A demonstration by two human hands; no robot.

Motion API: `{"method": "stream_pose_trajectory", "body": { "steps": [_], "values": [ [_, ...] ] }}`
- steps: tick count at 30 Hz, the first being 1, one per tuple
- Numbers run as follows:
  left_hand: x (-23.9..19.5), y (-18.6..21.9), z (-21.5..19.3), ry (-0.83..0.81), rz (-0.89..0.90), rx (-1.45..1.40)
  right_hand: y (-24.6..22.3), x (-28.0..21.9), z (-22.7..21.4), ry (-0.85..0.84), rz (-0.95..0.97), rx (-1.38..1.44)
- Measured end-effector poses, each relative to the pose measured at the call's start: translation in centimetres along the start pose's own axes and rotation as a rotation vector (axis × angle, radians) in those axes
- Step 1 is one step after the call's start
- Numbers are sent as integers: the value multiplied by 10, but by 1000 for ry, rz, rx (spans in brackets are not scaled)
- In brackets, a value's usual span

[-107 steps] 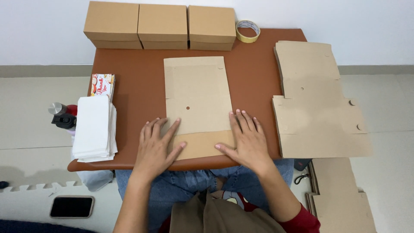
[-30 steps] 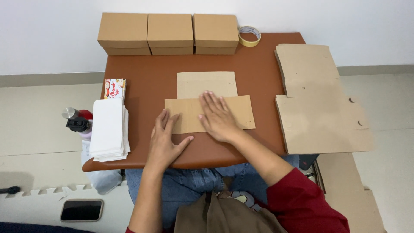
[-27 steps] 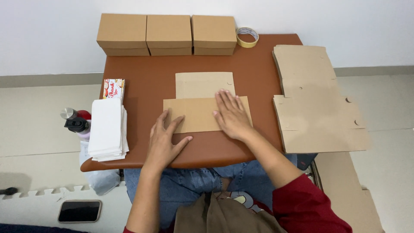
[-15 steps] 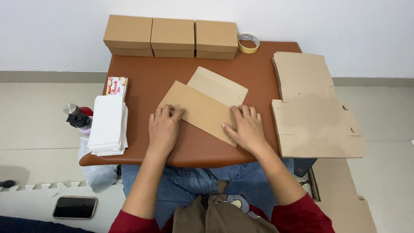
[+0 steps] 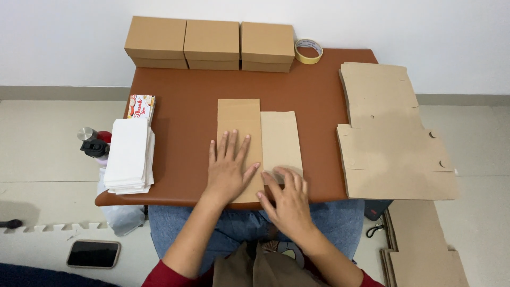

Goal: The person assembles a flat cardboard box by folding the sides and tucking the flaps into slots. They then place a white paper insert inside the box and close the lid, stacking the finished box with others.

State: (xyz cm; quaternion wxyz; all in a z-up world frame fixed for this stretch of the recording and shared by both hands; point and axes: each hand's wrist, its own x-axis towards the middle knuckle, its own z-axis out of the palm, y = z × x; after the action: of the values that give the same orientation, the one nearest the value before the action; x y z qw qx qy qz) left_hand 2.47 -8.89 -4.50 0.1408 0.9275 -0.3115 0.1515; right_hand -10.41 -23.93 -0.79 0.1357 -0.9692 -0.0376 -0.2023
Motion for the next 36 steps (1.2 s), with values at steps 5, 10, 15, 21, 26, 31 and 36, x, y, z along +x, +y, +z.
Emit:
{"method": "stream_pose_trajectory", "body": {
  "steps": [5, 10, 15, 21, 26, 31, 36],
  "values": [
    [4, 11, -27, -143, -64, -76, 24, -3, -21, -134, 214, 61],
    [8, 15, -39, -243, -111, -191, 20, 7, -28, -135, 255, 217],
    [10, 16, -44, -303, -118, -174, 11, 12, -25, -151, 115, 233],
    [7, 12, -36, -285, -98, -176, 22, 12, -5, -379, 38, 64],
    [7, 12, -37, -304, -107, -182, 25, 46, -9, -497, 84, 83],
    [6, 10, -35, -291, -91, -155, 40, 90, 4, -517, 111, 13],
    [5, 10, -37, -299, -90, -176, 64, 128, 30, -517, 165, -19]
  ]
}}
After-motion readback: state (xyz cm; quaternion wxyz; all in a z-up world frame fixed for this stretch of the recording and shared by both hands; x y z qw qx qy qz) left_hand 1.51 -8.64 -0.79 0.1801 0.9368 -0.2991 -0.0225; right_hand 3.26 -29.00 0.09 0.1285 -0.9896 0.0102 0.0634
